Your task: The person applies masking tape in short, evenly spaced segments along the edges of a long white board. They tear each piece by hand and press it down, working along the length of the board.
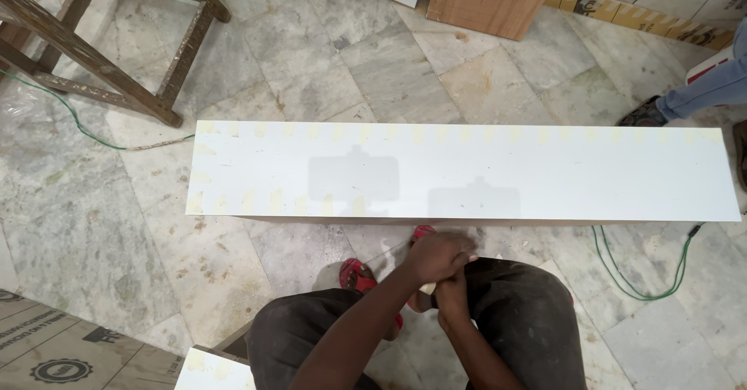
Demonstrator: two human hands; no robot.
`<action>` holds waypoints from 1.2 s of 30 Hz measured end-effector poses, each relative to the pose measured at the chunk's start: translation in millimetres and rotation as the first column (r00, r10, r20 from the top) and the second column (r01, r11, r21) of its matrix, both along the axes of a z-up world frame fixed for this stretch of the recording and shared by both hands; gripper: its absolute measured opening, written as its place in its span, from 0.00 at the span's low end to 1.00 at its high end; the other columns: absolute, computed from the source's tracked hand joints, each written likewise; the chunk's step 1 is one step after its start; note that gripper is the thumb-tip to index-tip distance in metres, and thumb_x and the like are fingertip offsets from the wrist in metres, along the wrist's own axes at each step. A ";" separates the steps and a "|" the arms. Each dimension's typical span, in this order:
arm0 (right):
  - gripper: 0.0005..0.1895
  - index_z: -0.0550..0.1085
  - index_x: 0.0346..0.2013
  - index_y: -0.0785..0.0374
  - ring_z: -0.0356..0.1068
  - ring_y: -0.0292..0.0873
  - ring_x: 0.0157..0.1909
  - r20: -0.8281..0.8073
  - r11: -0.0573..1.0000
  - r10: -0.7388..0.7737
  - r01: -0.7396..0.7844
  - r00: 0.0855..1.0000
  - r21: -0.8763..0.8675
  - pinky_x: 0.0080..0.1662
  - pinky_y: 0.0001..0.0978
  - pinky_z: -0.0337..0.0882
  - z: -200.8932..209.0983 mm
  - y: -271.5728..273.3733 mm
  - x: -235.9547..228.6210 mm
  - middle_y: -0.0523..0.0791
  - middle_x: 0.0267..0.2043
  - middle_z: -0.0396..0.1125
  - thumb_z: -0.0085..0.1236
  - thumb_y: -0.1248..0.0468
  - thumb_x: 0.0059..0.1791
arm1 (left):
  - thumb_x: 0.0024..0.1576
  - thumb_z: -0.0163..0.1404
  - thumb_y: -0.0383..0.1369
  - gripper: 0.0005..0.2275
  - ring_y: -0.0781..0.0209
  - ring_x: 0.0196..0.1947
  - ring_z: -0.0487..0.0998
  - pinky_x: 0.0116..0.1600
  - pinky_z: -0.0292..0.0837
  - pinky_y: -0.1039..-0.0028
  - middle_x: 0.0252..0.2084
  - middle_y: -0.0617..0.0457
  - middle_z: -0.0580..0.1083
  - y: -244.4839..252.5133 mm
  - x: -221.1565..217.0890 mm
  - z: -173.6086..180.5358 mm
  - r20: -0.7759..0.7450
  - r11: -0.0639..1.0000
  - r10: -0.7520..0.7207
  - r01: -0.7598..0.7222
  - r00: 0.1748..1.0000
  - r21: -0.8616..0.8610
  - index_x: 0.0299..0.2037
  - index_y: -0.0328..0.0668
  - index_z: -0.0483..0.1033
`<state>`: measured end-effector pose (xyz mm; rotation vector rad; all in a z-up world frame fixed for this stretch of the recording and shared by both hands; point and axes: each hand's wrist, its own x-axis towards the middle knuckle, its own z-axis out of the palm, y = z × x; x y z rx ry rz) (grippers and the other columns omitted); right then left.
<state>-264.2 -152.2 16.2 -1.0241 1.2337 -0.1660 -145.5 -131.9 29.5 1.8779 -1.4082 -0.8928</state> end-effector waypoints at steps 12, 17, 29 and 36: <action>0.32 0.51 0.75 0.56 0.73 0.39 0.37 0.263 0.898 0.423 -0.440 0.867 0.009 0.42 0.32 0.70 38.8 24.5 18.9 0.48 0.37 0.72 0.43 0.69 0.55 | 0.54 0.59 0.26 0.16 0.65 0.40 0.79 0.45 0.76 0.74 0.37 0.52 0.78 96.1 28.0 16.4 -0.614 0.760 0.575 -0.631 0.541 0.155 0.51 0.39 0.70; 0.35 0.48 0.76 0.57 0.71 0.38 0.36 0.339 0.899 0.433 -0.430 0.836 -0.087 0.43 0.31 0.73 43.7 33.8 31.2 0.47 0.37 0.72 0.44 0.69 0.55 | 0.55 0.57 0.25 0.14 0.60 0.34 0.79 0.41 0.74 0.71 0.31 0.50 0.76 97.7 43.4 36.5 -0.435 0.775 0.626 -0.581 0.648 0.249 0.50 0.40 0.70; 0.23 0.64 0.62 0.69 0.73 0.39 0.28 0.072 0.977 0.199 -0.192 0.977 -0.096 0.35 0.32 0.74 45.7 53.4 92.6 0.49 0.29 0.74 0.51 0.59 0.56 | 0.57 0.53 0.22 0.09 0.55 0.38 0.74 0.43 0.73 0.64 0.31 0.50 0.72 57.0 127.6 40.6 -0.125 0.814 0.573 -0.580 0.810 -0.031 0.44 0.41 0.71; 0.20 0.65 0.60 0.64 0.74 0.40 0.27 0.077 0.990 0.136 -0.133 0.988 -0.049 0.34 0.33 0.75 34.5 49.5 95.7 0.49 0.29 0.73 0.50 0.60 0.55 | 0.54 0.55 0.21 0.10 0.54 0.40 0.74 0.44 0.73 0.63 0.29 0.53 0.73 51.0 127.8 33.6 -0.061 0.832 0.538 -0.542 0.840 -0.119 0.43 0.41 0.72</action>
